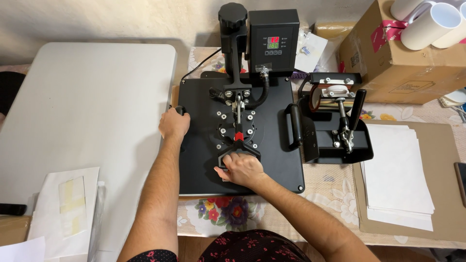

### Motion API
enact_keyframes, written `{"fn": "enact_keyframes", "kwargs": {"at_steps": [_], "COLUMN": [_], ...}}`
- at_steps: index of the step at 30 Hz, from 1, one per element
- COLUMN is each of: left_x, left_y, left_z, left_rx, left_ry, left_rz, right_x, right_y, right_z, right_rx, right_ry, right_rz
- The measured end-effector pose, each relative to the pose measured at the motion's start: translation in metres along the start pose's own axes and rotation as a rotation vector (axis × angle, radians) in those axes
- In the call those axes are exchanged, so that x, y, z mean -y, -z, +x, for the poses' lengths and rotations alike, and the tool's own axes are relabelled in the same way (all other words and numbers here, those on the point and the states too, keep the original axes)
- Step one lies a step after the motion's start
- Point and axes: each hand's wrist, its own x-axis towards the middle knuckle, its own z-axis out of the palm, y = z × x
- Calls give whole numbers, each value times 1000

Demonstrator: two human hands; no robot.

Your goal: Adjusting and operating a heat press machine to transfer a design onto a piece of clothing

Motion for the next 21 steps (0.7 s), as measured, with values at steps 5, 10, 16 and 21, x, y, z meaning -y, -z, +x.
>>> {"fn": "enact_keyframes", "kwargs": {"at_steps": [5, 10, 16, 21], "left_x": [0, 0, -2, -1], "left_y": [0, 1, 2, 0], "left_z": [0, -4, -3, 0], "left_rx": [-1, 4, 9, 0], "left_ry": [1, 0, 9, 4], "left_rz": [14, 16, 24, 25], "right_x": [-1, -1, 0, -1], "right_y": [0, 3, 3, 1], "right_z": [1, 2, 1, 1], "right_rx": [8, 7, 8, 3], "right_ry": [-3, 12, -4, -9], "right_rz": [-6, -5, 2, 4]}}
